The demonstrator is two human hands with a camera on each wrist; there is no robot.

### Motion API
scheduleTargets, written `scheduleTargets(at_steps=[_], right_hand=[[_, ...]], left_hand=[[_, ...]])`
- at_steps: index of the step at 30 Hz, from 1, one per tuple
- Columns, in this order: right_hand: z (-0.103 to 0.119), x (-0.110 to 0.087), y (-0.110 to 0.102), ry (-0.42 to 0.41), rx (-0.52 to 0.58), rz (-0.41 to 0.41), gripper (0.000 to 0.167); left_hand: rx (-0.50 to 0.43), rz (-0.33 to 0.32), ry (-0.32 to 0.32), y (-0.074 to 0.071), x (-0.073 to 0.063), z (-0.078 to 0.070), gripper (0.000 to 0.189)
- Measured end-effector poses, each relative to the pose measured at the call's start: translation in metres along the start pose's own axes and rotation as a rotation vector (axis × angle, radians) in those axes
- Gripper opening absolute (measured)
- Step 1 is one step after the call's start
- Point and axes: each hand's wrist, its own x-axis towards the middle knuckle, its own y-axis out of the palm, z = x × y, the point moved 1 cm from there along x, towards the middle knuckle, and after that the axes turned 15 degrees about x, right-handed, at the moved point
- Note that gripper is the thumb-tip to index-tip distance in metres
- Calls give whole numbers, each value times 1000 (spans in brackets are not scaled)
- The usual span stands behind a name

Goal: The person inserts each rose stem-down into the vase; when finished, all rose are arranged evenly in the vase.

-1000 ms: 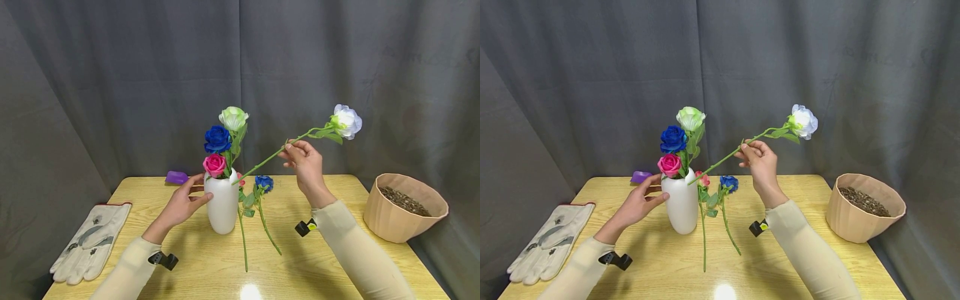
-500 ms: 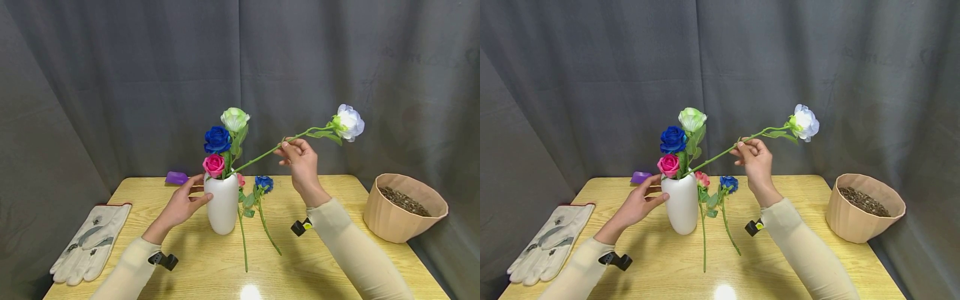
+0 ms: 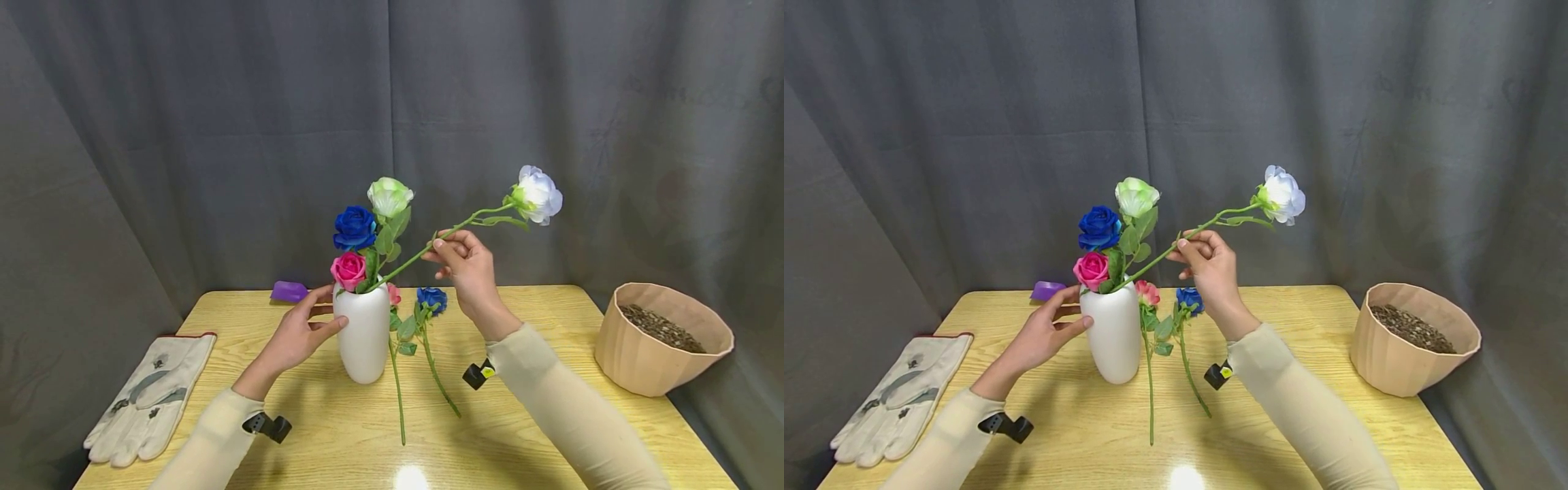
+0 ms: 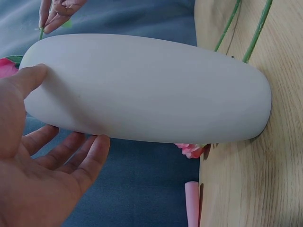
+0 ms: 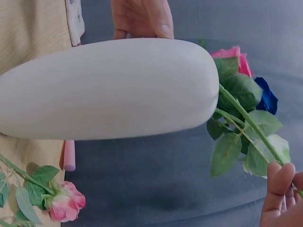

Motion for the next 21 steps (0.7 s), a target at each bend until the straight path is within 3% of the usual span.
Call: scheduleTargets(at_steps=[21], right_hand=[[-16, -4, 14, 58, -30, 14, 18]], left_hand=[[-6, 0, -3, -1, 2, 0, 69]])
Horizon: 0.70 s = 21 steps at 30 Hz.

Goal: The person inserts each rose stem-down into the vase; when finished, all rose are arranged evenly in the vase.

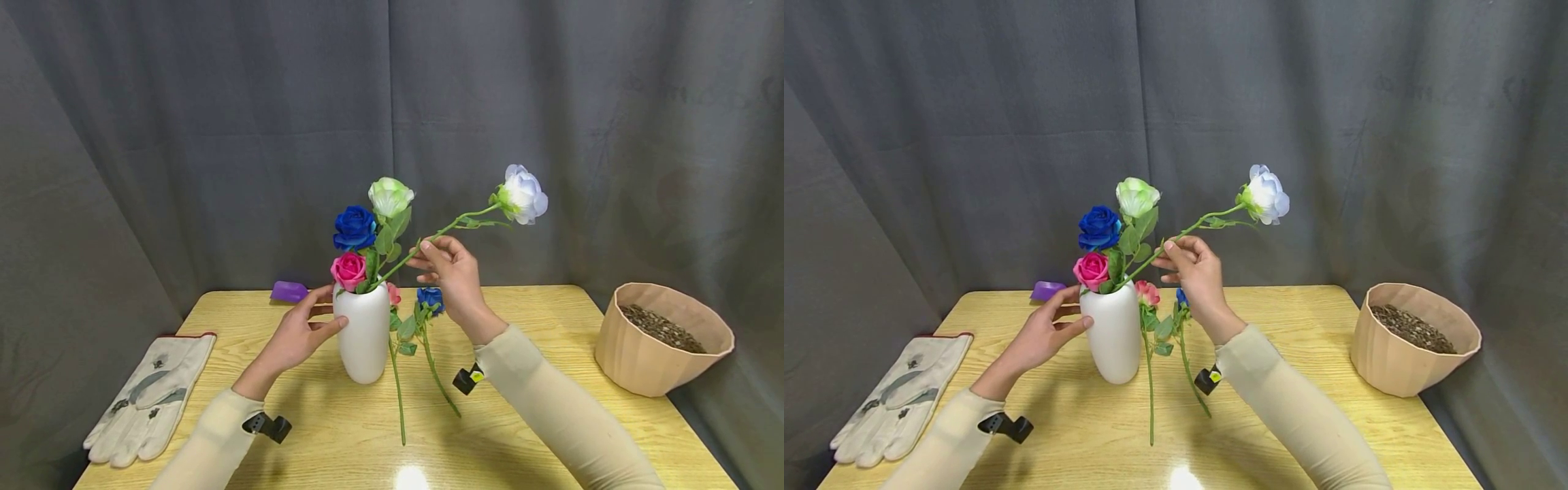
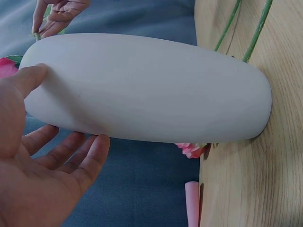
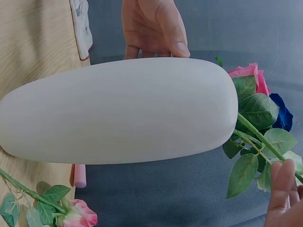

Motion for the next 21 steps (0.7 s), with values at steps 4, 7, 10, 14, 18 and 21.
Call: scheduleTargets(at_steps=[4, 7, 10, 14, 18, 21], right_hand=[[-2, 1, 1, -6, -3, -9, 20], [-3, 3, 2, -9, -12, -5, 20], [-3, 4, 2, -11, -13, 4, 22], [-3, 6, 4, -1, -36, 28, 24], [-5, 6, 7, 24, -73, 52, 30], [-7, 5, 9, 33, -86, 60, 36]], left_hand=[[4, -2, 2, 0, -1, -1, 70], [2, -3, 2, -1, -1, -2, 70], [0, -2, 2, -1, -2, -4, 70], [0, 2, 3, -2, -2, -4, 71], [0, 4, 4, -2, -1, -4, 72], [2, 3, 1, -1, -2, -4, 72]])
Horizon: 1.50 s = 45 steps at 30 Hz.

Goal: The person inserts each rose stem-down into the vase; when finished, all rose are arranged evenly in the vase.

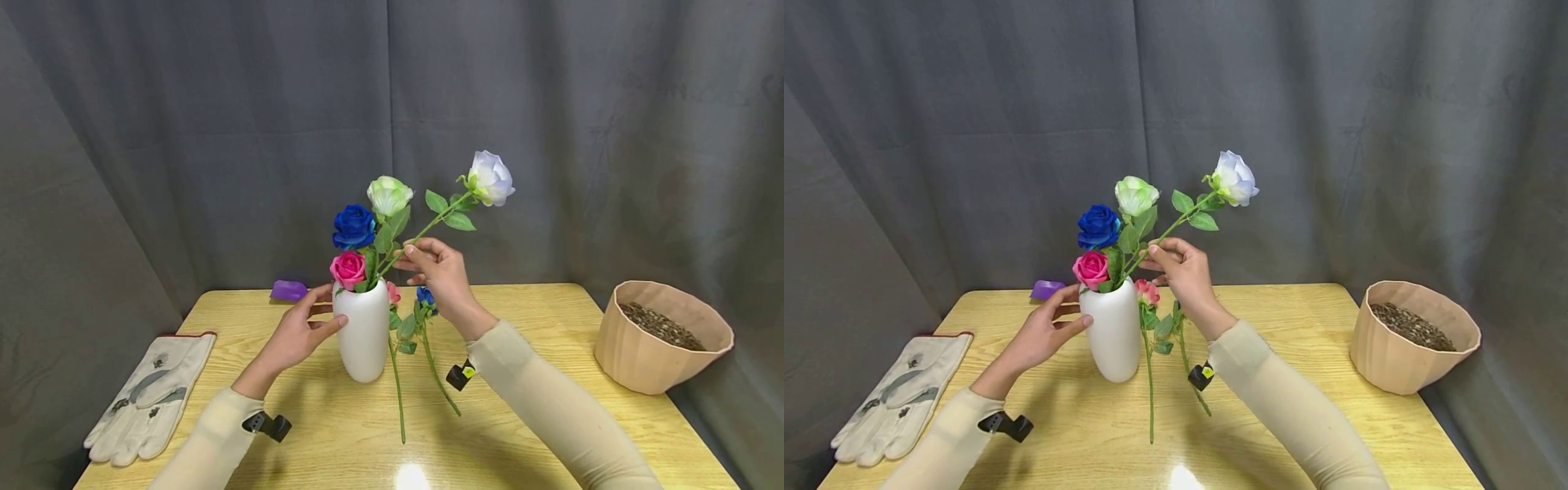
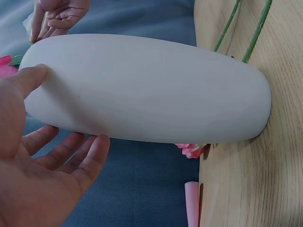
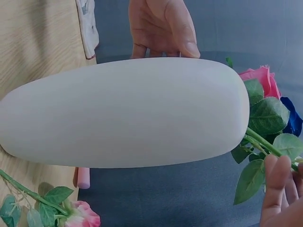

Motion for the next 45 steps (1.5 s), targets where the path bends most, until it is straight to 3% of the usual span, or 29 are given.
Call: scheduleTargets(at_steps=[10, 17, 22, 33, 38, 45], right_hand=[[-5, 1, 1, -12, 9, -59, 22], [-4, 2, 2, 13, -36, -2, 33], [-8, 1, 6, 56, -82, 48, 28], [-11, 1, 11, 12, -39, -6, 25], [-13, 2, 11, 39, -81, -14, 25], [-18, -1, 13, 64, -171, 59, 28]], left_hand=[[1, 0, 3, 2, 0, 2, 70], [-3, -2, 2, 1, 1, 3, 69], [-4, -2, -7, 2, 1, 3, 70], [-7, 0, -8, 2, 1, 2, 71], [-4, 0, -12, 2, 1, 2, 71], [-9, -1, -12, 3, 2, 4, 71]])
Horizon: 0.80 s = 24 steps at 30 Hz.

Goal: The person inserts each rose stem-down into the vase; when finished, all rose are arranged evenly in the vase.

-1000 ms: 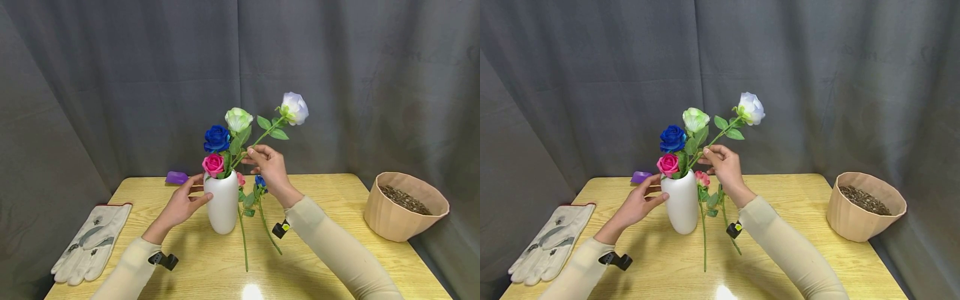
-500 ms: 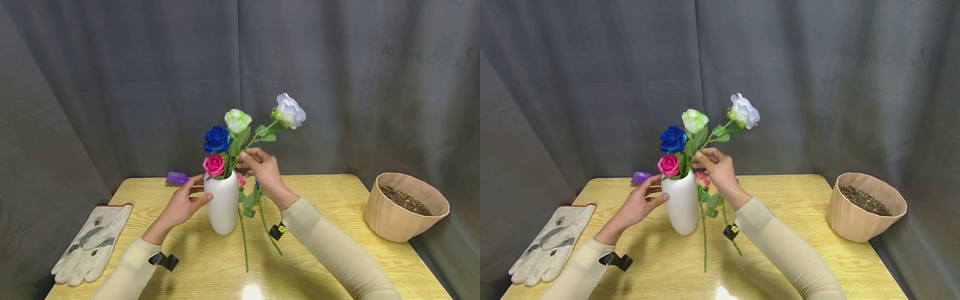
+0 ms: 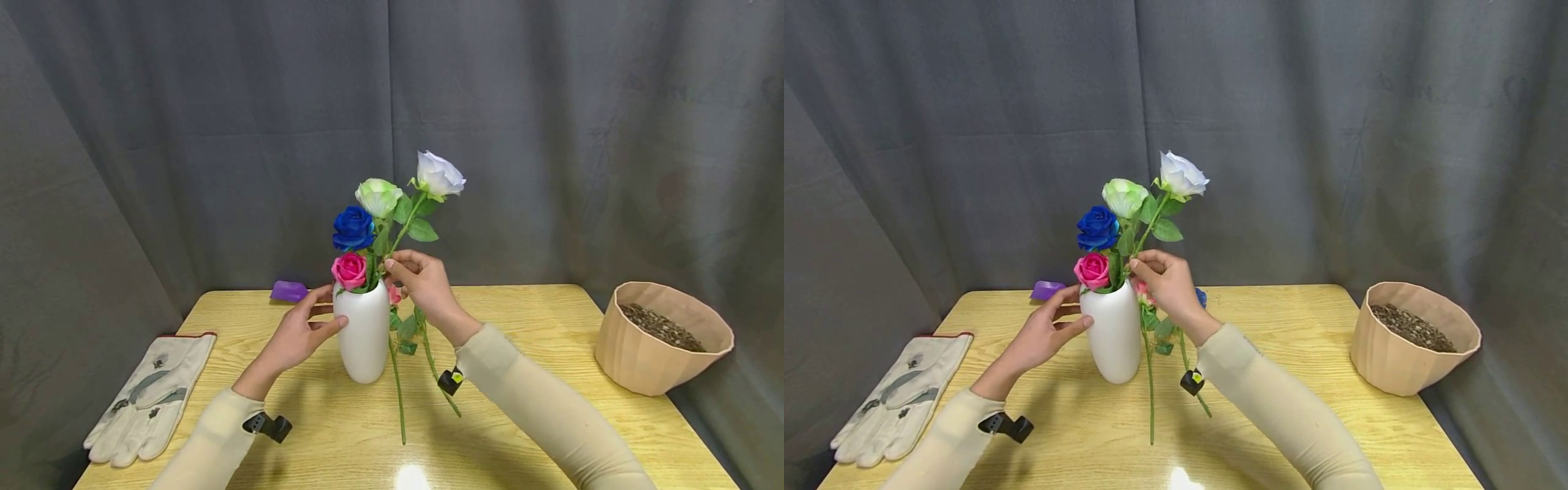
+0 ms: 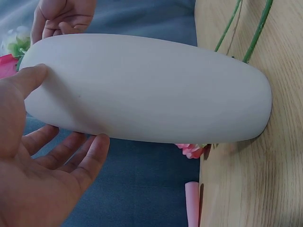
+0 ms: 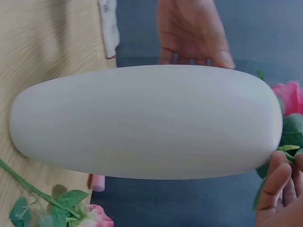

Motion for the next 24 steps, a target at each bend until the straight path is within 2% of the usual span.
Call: scheduleTargets(at_steps=[5, 15, 24], right_hand=[[-6, 0, 3, -21, -7, 29, 25], [-8, 2, 7, -60, 8, -60, 24], [-8, 2, 8, -66, 56, -33, 21]], left_hand=[[1, -3, 7, -1, 0, 0, 70], [7, -4, 12, -2, -2, -3, 70], [16, -8, 13, -2, -1, -3, 71]])
